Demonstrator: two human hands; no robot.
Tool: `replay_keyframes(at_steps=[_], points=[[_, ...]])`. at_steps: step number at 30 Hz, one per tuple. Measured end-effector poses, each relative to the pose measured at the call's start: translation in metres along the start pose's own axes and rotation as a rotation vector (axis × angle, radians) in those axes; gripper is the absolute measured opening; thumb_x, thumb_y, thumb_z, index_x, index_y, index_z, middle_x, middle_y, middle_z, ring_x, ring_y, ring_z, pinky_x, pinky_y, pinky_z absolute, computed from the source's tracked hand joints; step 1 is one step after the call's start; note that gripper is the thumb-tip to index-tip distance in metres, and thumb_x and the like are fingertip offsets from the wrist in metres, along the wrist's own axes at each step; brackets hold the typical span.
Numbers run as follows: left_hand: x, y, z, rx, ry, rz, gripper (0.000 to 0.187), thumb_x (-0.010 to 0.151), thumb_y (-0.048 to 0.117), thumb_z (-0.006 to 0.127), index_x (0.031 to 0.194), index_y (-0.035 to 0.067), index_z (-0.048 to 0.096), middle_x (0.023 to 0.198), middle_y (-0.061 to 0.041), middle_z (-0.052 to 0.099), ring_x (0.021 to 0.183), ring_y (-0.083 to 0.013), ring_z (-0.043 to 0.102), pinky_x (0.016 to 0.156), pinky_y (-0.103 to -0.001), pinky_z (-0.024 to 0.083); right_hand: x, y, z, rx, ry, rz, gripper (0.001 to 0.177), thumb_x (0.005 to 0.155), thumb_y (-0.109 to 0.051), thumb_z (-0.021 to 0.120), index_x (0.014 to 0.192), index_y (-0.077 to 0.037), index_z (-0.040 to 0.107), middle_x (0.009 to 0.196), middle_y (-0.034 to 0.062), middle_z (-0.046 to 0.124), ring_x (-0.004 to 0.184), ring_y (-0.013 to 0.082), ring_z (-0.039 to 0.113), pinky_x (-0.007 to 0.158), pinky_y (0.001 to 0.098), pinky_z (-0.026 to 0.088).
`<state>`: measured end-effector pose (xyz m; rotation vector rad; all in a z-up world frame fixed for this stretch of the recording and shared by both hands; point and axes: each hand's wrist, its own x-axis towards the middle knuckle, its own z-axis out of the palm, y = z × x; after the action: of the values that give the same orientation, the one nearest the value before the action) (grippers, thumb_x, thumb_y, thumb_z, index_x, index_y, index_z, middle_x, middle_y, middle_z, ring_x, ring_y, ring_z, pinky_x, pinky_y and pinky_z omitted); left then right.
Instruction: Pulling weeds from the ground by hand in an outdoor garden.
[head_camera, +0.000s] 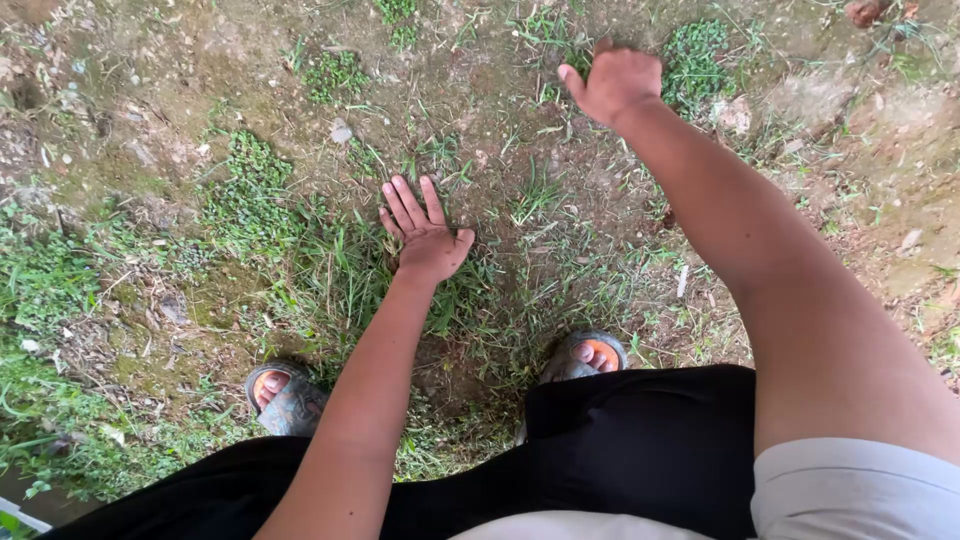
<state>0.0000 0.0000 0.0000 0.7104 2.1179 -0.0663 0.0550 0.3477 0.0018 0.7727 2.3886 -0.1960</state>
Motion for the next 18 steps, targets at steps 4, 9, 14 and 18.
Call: replay_keyframes(at_steps=[4, 9, 14, 18], points=[[-0.002, 0.002, -0.004, 0.0, -0.022, -0.021, 0.115, 0.093, 0.06, 0.051, 0.159, 0.003, -0.023, 0.158, -0.034, -0.036, 0.146, -0.0497, -0.035, 0.119, -0.067, -0.013, 0.017, -0.008, 0.014, 0.004, 0.046, 0.061, 0.07, 0.11, -0.064, 0.029, 0.11, -0.001, 0.06, 0.068, 0.0085, 0.053, 0.06, 0.0209, 0.054, 0.055, 0.0412, 0.049], [0.001, 0.0, 0.001, -0.003, -0.015, -0.007, 0.114, 0.093, 0.059, 0.051, 0.158, 0.002, -0.022, 0.158, -0.035, -0.036, 0.146, -0.0512, -0.036, 0.117, -0.069, -0.014, 0.022, -0.026, 0.007, -0.01, -0.026, 0.171, 0.066, 0.114, -0.054, 0.023, 0.098, -0.004, 0.062, 0.073, 0.0086, 0.058, 0.061, 0.02, 0.058, 0.055, 0.0395, 0.053], [0.004, -0.006, 0.012, -0.015, 0.05, 0.035, 0.113, 0.092, 0.057, 0.051, 0.159, 0.001, -0.021, 0.159, -0.036, -0.034, 0.146, -0.0524, -0.035, 0.116, -0.07, -0.014, 0.047, -0.015, 0.03, 0.002, -0.058, 0.163, 0.054, 0.114, -0.04, 0.032, 0.093, -0.002, 0.064, 0.069, 0.0122, 0.059, 0.058, 0.0181, 0.059, 0.054, 0.0365, 0.055], [0.003, -0.007, 0.013, -0.017, 0.079, 0.051, 0.112, 0.091, 0.056, 0.052, 0.16, 0.001, -0.018, 0.159, -0.037, -0.031, 0.146, -0.0531, -0.034, 0.116, -0.071, -0.012, 0.037, -0.013, 0.003, -0.109, -0.163, 0.055, 0.062, 0.116, -0.045, 0.029, 0.092, -0.002, 0.067, 0.075, 0.0153, 0.063, 0.063, 0.0204, 0.061, 0.06, 0.0377, 0.057]])
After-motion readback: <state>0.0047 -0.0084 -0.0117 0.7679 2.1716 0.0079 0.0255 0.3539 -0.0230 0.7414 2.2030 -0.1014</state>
